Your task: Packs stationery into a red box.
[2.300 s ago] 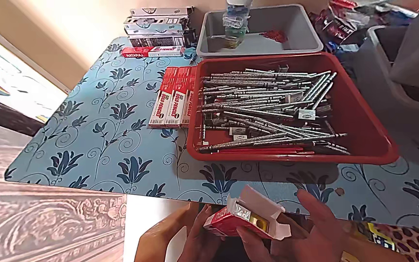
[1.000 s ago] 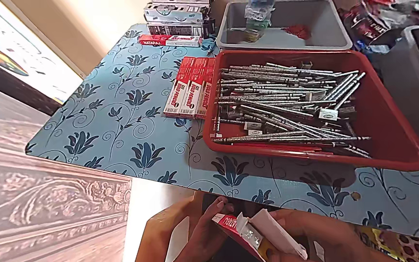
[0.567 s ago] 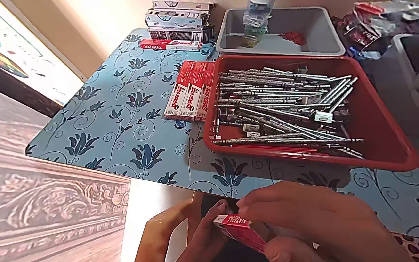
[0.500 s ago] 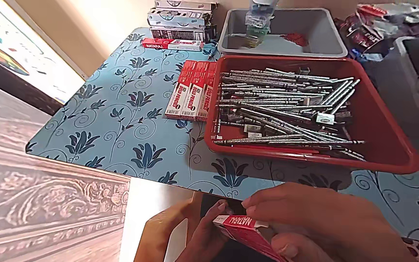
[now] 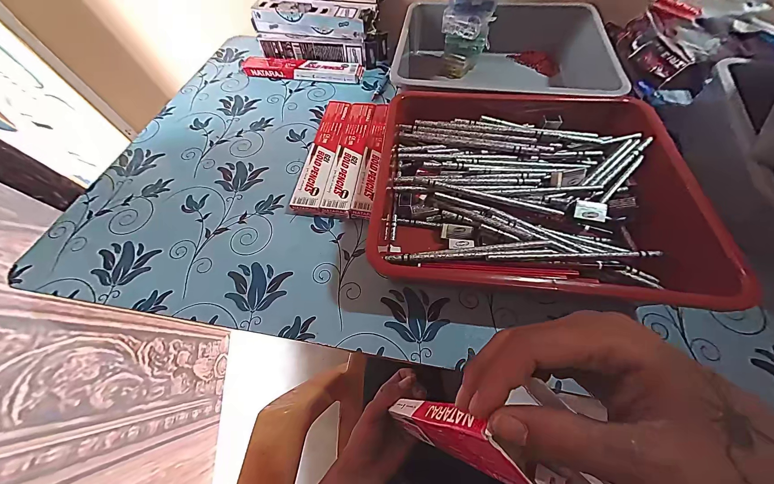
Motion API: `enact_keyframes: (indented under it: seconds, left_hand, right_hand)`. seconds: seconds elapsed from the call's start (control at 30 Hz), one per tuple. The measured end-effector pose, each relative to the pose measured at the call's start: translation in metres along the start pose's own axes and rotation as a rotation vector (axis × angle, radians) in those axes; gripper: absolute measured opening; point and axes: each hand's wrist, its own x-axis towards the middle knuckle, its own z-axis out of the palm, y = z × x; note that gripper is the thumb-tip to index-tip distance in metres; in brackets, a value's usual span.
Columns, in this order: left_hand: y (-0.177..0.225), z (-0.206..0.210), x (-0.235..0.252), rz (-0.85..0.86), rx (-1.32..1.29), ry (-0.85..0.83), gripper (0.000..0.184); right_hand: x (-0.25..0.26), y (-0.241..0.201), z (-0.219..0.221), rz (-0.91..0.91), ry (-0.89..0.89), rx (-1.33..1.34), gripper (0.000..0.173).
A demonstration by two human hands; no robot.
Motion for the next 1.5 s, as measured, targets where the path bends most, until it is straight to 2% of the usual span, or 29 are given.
enact_keyframes:
  seconds: [0.13,0.3,0.47,0.63,0.73,0.8,0.9,1.0,1.13,1.3,1.4,1.5]
  left_hand:
    - [0.006,0.015,-0.005,0.006,-0.010,-0.022,0.015]
    - [0.009,0.017,-0.006,0.015,-0.004,0.029,0.023]
    - [0.010,0.021,-0.006,-0.013,0.000,0.122,0.033]
    - [-0.003,-0.016,0.007,-0.069,-0.108,0.083,0.002]
    - [-0.005,-0.024,0.010,-0.077,-0.147,-0.002,0.005]
    - [-0.005,-0.023,0.009,-0.071,-0.150,0.013,0.005]
    - [0.002,-0.005,0.005,-0.061,-0.124,0.168,0.005]
    - [0.007,-0.005,0.005,-0.026,-0.126,0.140,0.005]
    - [0.003,-0.012,0.006,0.007,-0.190,0.132,0.014]
    - [0.003,-0.002,0.005,0.002,-0.167,0.177,0.012]
    - [0.011,0.012,0.005,0.057,-0.165,0.222,0.024]
    - [0.015,0.007,0.007,0.144,-0.122,0.312,0.036]
  right_hand:
    - [0.007,-0.002,-0.013,-0.035,-0.124,0.042,0.016]
    - [0.014,-0.004,-0.021,-0.051,-0.229,0.049,0.016]
    - [0.020,0.002,-0.018,-0.027,-0.205,0.077,0.014]
    - [0.039,0.008,-0.028,0.211,-0.324,0.162,0.007]
    - [0.050,0.008,-0.036,0.280,-0.428,0.187,0.004]
    - [0.054,0.009,-0.041,0.244,-0.468,0.156,0.005]
    - [0.057,0.013,-0.045,0.131,-0.468,0.102,0.007]
    - [0.060,0.018,-0.046,0.071,-0.492,0.095,0.010]
    - [0.062,0.022,-0.042,-0.013,-0.424,-0.027,0.011]
    - [0.053,0.019,-0.033,-0.003,-0.295,-0.128,0.013]
    - [0.050,0.010,-0.024,0.067,-0.158,-0.034,0.021]
    - [0.048,-0.002,-0.017,0.164,-0.070,0.052,0.033]
